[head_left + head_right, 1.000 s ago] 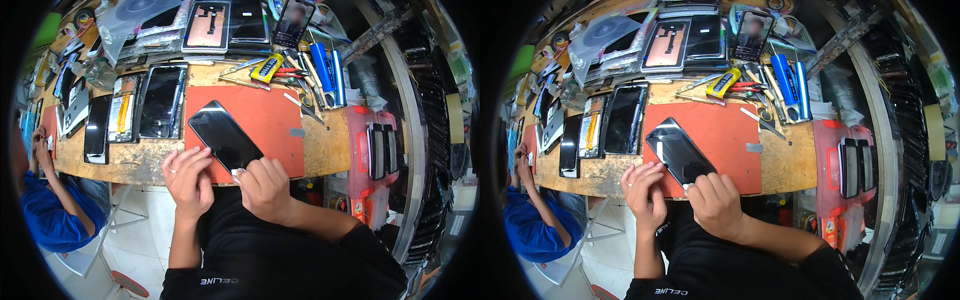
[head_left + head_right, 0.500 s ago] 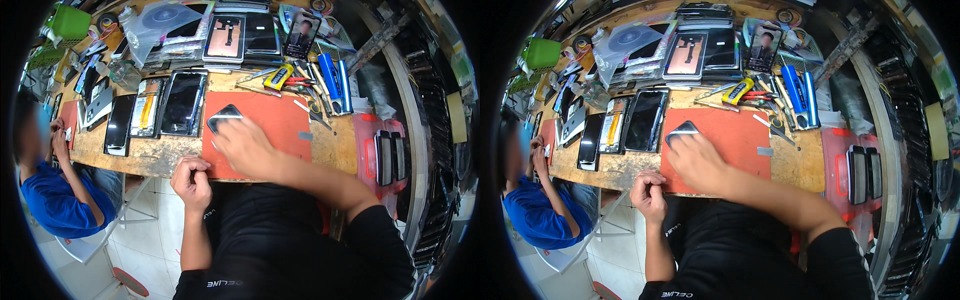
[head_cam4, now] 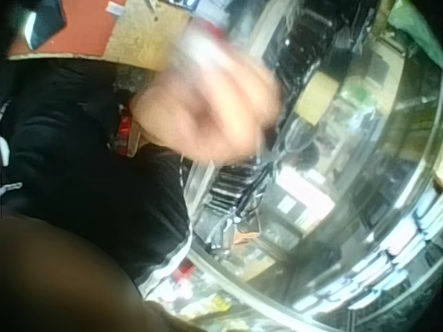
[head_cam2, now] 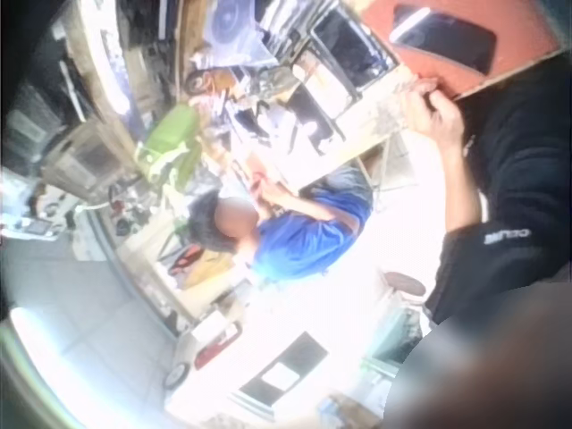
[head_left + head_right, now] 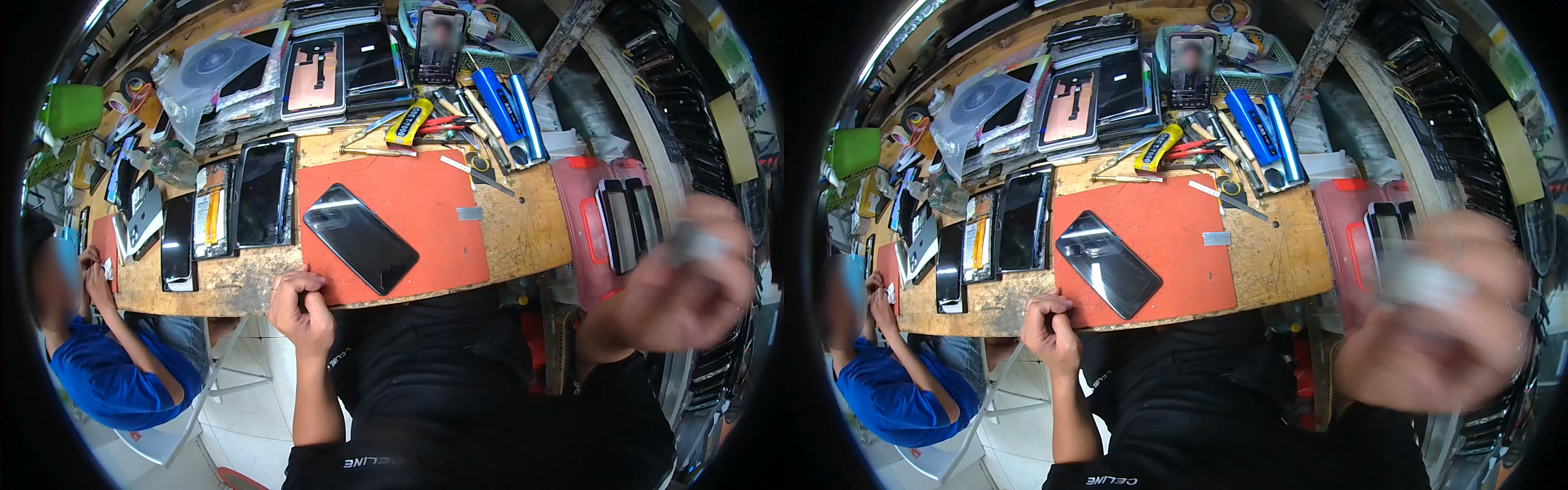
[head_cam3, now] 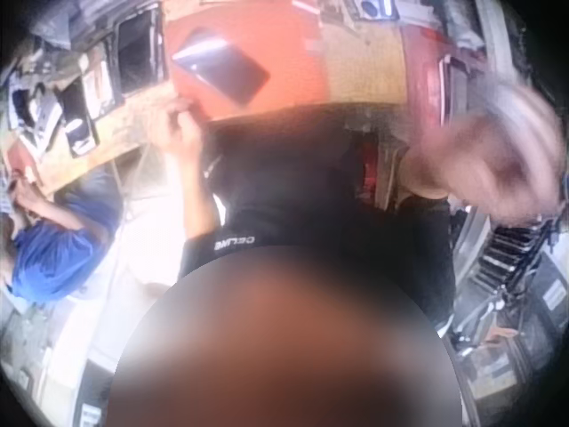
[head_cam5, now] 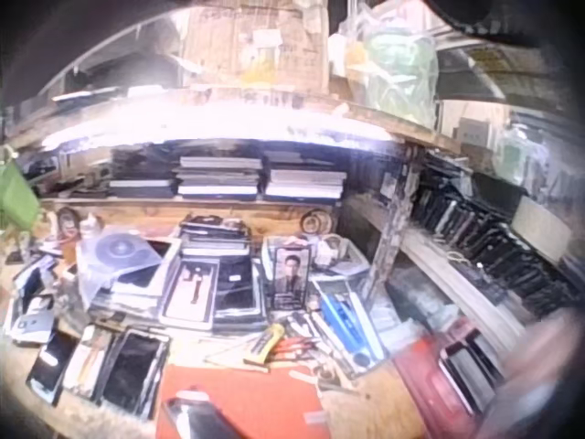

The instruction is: The person disassembles a smartphone, removes the battery, and handles internal components. They then reassemble the phone, attach the back cover, and wipe the exterior with a cloth.

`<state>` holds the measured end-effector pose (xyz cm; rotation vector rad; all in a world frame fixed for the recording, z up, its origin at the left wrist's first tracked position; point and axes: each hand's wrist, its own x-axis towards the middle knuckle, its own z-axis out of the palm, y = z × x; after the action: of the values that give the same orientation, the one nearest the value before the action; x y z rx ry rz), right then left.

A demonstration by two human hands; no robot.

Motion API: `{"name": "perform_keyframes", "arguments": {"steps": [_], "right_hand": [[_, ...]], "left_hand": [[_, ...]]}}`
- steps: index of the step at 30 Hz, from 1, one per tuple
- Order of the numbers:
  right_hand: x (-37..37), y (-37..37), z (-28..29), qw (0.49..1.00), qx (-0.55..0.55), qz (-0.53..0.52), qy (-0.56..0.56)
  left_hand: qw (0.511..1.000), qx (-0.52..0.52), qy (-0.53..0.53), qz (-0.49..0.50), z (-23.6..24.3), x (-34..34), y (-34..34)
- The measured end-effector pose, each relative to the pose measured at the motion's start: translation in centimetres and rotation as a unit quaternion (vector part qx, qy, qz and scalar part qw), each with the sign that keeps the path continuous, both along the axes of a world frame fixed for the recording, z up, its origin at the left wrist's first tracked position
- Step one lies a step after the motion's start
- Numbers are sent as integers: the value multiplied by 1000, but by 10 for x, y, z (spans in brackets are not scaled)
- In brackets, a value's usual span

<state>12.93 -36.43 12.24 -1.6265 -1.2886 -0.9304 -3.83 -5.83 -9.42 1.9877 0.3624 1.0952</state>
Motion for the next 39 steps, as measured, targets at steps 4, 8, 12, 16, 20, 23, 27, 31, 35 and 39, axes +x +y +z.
{"name": "perform_keyframes", "arguments": {"steps": [4,8,12,16,20,23,27,31,35,39], "right_hand": [[15,-3,57,980,124,4,-153],[21,31,18,985,134,-11,-108],[18,38,-8,996,77,-29,-39],[17,28,-14,997,66,-46,-16],[19,10,-23,992,75,-91,38],[21,-4,-28,990,79,-105,55],[22,-5,-29,991,79,-95,47],[20,10,-31,990,84,-78,82],[19,16,-37,992,65,-64,92],[18,13,-43,994,54,-59,77]], "left_hand": [[998,34,19,40,10,1,-2],[976,132,137,108,21,13,-1],[951,144,259,84,31,24,6],[954,143,255,61,36,26,12],[976,118,170,66,37,28,15],[971,117,196,75,34,31,16],[956,148,245,65,34,33,18],[962,148,220,68,39,34,15],[959,153,228,76,29,31,16],[984,76,149,68,13,22,28]]}}
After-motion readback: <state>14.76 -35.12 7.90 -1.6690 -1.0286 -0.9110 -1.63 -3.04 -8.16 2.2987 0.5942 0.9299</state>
